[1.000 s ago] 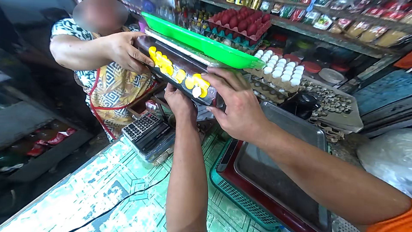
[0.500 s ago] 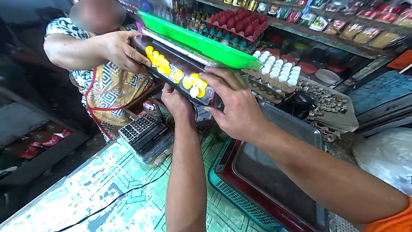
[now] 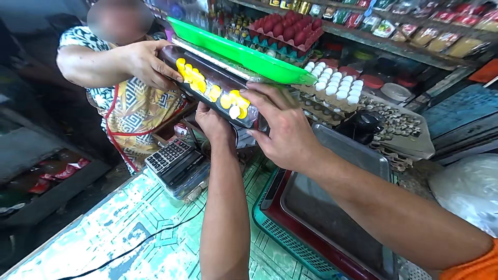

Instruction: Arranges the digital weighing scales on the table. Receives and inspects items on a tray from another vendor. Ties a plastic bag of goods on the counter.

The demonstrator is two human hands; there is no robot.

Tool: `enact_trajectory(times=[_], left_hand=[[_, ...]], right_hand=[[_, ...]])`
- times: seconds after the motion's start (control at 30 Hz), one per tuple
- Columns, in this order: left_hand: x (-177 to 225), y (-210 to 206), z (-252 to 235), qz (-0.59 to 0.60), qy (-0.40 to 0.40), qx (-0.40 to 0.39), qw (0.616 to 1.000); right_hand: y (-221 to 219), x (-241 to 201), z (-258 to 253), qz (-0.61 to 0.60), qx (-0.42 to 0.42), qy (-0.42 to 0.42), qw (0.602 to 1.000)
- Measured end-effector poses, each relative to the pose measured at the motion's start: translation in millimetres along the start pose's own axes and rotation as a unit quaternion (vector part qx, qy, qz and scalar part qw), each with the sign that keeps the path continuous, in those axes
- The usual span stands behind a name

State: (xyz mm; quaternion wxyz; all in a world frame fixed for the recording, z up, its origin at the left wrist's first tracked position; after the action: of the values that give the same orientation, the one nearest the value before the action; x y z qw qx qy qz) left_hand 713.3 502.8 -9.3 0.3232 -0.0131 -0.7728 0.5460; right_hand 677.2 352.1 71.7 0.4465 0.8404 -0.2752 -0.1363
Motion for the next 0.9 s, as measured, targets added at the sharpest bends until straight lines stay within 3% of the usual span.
enact_trajectory(times=[0.7,0.9], left_hand=[[-0.9,0.5,-8.3,-0.007,-0.018,0.026,0.999],[-0.3,5.8,-17.3,0.005,-0.014,-0.012,1.0]], right_hand=[[0.3,0.2,0.2,-0.005,0.01,0.002,1.0],[0.2,-1.5,-0.1,-0.021,0.015,-0.016,1.0]])
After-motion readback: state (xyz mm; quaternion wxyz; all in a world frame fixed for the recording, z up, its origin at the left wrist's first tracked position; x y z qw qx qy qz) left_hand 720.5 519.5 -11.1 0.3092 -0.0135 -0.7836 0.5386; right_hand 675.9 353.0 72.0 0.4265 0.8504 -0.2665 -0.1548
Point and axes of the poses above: each hand's wrist, its own z-axis away from the middle knuckle, its own y-axis out of the back of the hand, x = y × z, the point moved 2 cm from there along -z, towards the middle knuckle, and after that the axes turned 8 degrees about z, right-handed, at the moved point
